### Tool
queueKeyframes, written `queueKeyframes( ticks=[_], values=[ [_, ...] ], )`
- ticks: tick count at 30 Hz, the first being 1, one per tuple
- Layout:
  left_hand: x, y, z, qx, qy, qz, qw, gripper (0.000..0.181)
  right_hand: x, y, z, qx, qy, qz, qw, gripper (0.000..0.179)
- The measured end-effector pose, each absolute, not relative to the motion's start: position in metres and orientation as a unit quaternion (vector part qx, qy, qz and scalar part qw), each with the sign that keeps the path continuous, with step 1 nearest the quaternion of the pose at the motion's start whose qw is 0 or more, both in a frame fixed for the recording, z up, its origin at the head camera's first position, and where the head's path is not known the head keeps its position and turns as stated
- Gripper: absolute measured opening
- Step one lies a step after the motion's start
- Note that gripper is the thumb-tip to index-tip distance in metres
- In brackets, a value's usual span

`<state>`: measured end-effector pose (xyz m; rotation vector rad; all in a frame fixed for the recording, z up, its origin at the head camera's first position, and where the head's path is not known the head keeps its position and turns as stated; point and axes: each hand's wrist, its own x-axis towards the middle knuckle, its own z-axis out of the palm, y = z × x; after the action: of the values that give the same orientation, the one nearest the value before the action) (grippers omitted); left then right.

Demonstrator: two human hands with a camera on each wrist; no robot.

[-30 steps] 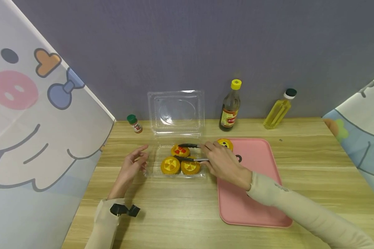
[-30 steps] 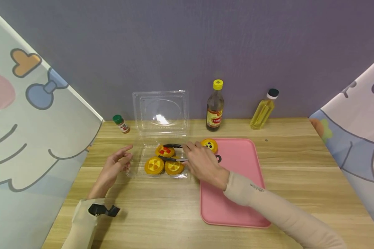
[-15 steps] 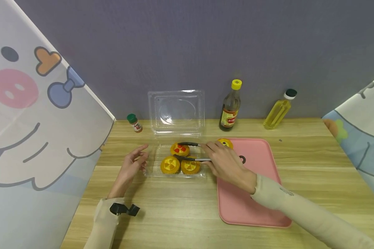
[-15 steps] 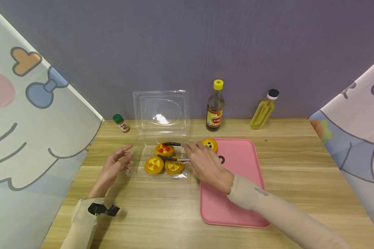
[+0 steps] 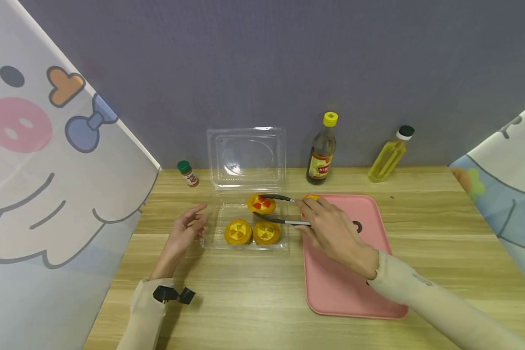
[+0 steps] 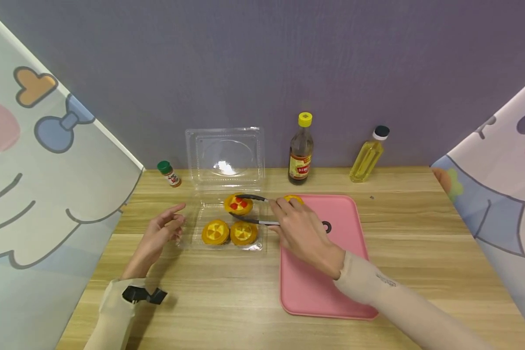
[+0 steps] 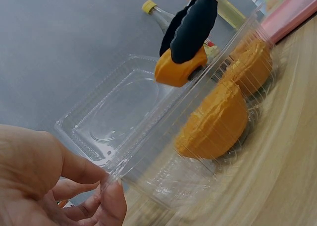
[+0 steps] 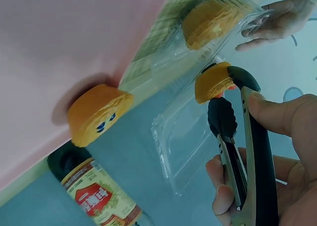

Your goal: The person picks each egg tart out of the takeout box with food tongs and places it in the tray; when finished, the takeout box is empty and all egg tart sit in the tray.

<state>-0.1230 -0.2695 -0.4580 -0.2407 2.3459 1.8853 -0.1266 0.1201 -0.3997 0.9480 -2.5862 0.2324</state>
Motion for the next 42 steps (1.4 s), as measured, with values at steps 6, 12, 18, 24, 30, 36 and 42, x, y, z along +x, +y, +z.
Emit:
queueKeyframes(
  ticks=[6,12,18,24,30,36,42],
  values=[
    [-0.123,-0.268,-0.456,-0.083,0.772,0.627,0.061,0.050,-0.123,0.134,-0.400,0.329,-0.920,0.090,0.194,0.062],
    [-0.122,-0.268,-0.456,-0.085,0.769,0.630,0.061,0.049,-0.120,0.149,-0.402,0.320,-0.921,0.080,0.206,0.065],
    [-0.122,-0.268,-0.455,-0.085,0.770,0.629,0.061,0.048,-0.119,0.164,-0.403,0.319,-0.918,0.078,0.224,0.067],
    [-0.122,-0.267,-0.455,-0.088,0.769,0.630,0.060,0.048,-0.117,0.180,-0.404,0.304,-0.921,0.077,0.233,0.069],
    [-0.123,-0.269,-0.456,-0.084,0.772,0.627,0.062,0.048,-0.115,0.193,-0.405,0.292,-0.923,0.083,0.237,0.068],
    [-0.123,-0.270,-0.457,-0.082,0.769,0.630,0.062,0.048,-0.113,0.205,-0.407,0.285,-0.924,0.084,0.241,0.069],
    [-0.123,-0.270,-0.459,-0.080,0.773,0.627,0.064,0.048,-0.110,0.220,-0.411,0.275,-0.927,0.077,0.245,0.068]
  ],
)
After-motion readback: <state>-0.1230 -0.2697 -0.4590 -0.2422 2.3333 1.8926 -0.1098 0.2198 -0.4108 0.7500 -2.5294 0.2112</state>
